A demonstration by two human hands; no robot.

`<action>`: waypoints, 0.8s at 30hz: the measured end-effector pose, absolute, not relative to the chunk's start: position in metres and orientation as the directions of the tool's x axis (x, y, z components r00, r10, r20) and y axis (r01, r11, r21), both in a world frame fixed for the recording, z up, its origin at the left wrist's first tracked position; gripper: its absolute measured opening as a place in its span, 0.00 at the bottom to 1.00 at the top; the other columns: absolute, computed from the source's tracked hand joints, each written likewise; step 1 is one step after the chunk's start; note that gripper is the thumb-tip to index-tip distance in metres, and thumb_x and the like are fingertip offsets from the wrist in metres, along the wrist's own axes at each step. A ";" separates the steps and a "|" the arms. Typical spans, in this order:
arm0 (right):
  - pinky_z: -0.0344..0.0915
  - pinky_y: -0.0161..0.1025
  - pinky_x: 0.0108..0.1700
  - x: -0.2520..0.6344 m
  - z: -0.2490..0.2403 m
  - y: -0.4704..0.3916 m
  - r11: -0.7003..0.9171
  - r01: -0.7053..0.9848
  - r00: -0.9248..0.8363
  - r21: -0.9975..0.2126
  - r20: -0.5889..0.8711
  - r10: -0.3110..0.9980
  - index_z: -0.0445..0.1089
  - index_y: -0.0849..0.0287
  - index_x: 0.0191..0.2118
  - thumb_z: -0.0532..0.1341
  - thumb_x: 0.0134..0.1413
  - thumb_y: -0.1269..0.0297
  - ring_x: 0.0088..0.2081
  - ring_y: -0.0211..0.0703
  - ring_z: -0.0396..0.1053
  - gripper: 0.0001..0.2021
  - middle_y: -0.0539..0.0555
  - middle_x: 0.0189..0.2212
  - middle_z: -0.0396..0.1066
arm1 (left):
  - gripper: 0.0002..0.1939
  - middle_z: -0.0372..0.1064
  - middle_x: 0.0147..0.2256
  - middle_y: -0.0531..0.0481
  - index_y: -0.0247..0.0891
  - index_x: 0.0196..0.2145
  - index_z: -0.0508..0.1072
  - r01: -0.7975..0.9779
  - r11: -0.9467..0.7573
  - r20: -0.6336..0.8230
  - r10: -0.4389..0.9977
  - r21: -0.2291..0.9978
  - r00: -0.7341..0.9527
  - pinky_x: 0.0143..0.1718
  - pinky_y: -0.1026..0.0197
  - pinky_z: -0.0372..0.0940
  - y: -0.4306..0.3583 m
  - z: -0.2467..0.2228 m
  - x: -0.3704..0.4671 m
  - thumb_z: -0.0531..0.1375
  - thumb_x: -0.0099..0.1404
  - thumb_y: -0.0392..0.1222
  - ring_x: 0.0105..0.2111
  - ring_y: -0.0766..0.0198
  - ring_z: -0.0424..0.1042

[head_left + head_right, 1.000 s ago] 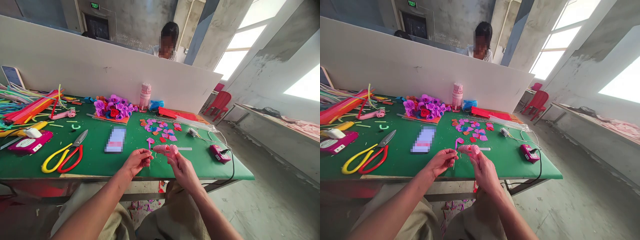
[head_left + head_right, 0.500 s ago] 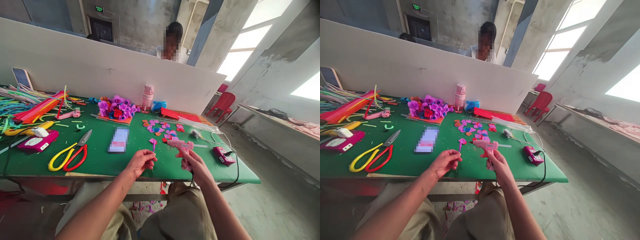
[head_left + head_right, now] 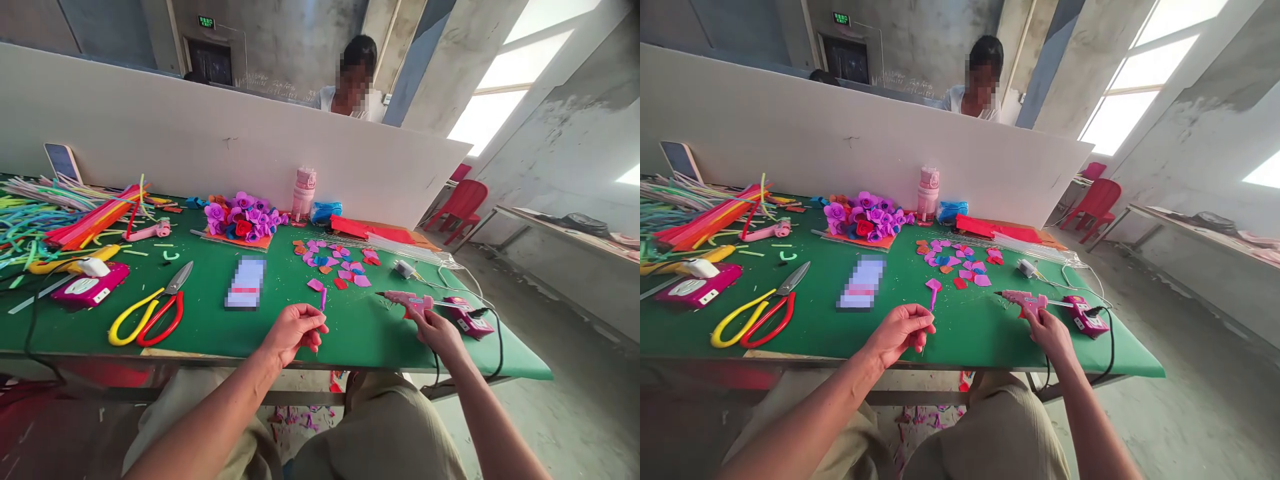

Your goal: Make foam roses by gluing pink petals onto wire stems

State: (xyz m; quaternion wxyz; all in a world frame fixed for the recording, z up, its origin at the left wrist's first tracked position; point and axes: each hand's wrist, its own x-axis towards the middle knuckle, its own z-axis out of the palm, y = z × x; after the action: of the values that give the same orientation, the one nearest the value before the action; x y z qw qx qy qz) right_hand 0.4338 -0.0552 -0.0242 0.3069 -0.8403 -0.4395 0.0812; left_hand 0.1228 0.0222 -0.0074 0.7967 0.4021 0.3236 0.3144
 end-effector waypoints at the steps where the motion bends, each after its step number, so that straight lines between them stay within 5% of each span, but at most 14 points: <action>1: 0.55 0.37 0.22 0.436 -0.024 -0.055 -0.457 0.741 0.582 -0.493 0.130 0.803 0.62 0.56 0.17 0.53 0.47 0.43 0.18 0.42 0.62 0.22 0.50 0.11 0.62 | 0.12 0.70 0.21 0.50 0.34 0.25 0.68 -0.234 0.469 -0.258 0.764 0.852 0.592 0.12 0.68 0.59 0.021 -0.006 0.122 0.67 0.48 0.41 0.13 0.72 0.63; 6: 0.55 0.39 0.26 0.426 -0.012 -0.054 -0.566 0.771 0.632 -0.290 0.247 0.734 0.69 0.57 0.27 0.52 0.47 0.42 0.29 0.49 0.66 0.22 0.57 0.24 0.70 | 0.10 0.68 0.21 0.51 0.33 0.22 0.69 -0.197 0.357 -0.195 0.806 0.913 0.558 0.12 0.69 0.54 0.020 0.012 0.122 0.66 0.48 0.40 0.15 0.74 0.60; 11: 0.58 0.37 0.30 0.363 0.015 -0.015 -0.200 0.797 0.498 -0.571 0.432 0.752 0.71 0.59 0.30 0.49 0.54 0.47 0.27 0.43 0.65 0.22 0.54 0.25 0.70 | 0.08 0.66 0.20 0.53 0.33 0.22 0.70 -0.149 0.287 -0.158 0.812 0.946 0.562 0.12 0.69 0.52 0.040 0.030 0.134 0.66 0.48 0.38 0.14 0.75 0.58; 16: 0.57 0.33 0.21 0.299 0.013 0.032 0.037 0.387 0.239 -0.921 0.139 0.961 0.70 0.62 0.40 0.50 0.55 0.49 0.19 0.34 0.60 0.22 0.54 0.29 0.72 | 0.10 0.66 0.20 0.53 0.33 0.25 0.69 -0.167 0.260 -0.138 0.842 0.951 0.522 0.14 0.69 0.52 0.063 0.027 0.139 0.66 0.48 0.40 0.14 0.75 0.58; 20: 0.60 0.31 0.23 0.295 0.002 0.025 -0.017 0.217 -0.154 -0.976 -0.052 0.987 0.70 0.61 0.36 0.59 0.50 0.51 0.21 0.33 0.64 0.17 0.51 0.27 0.70 | 0.11 0.65 0.21 0.54 0.33 0.25 0.69 -0.184 0.267 -0.152 0.867 0.946 0.475 0.15 0.69 0.53 0.072 0.013 0.127 0.66 0.48 0.41 0.16 0.75 0.58; 24: 0.58 0.31 0.21 0.317 0.006 0.011 -0.094 0.151 -0.254 -0.984 -0.130 0.958 0.69 0.63 0.28 0.62 0.47 0.51 0.19 0.33 0.62 0.17 0.50 0.20 0.67 | 0.11 0.64 0.22 0.55 0.33 0.26 0.70 -0.171 0.283 -0.186 0.880 0.944 0.436 0.16 0.70 0.53 0.076 0.005 0.117 0.66 0.49 0.42 0.17 0.75 0.58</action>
State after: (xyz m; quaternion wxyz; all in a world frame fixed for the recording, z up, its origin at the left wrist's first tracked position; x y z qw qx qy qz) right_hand 0.3174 0.0107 0.0058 0.3646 -0.4900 -0.5658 0.5539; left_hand 0.1170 0.0760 0.0048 0.7060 0.4688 0.3785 0.3722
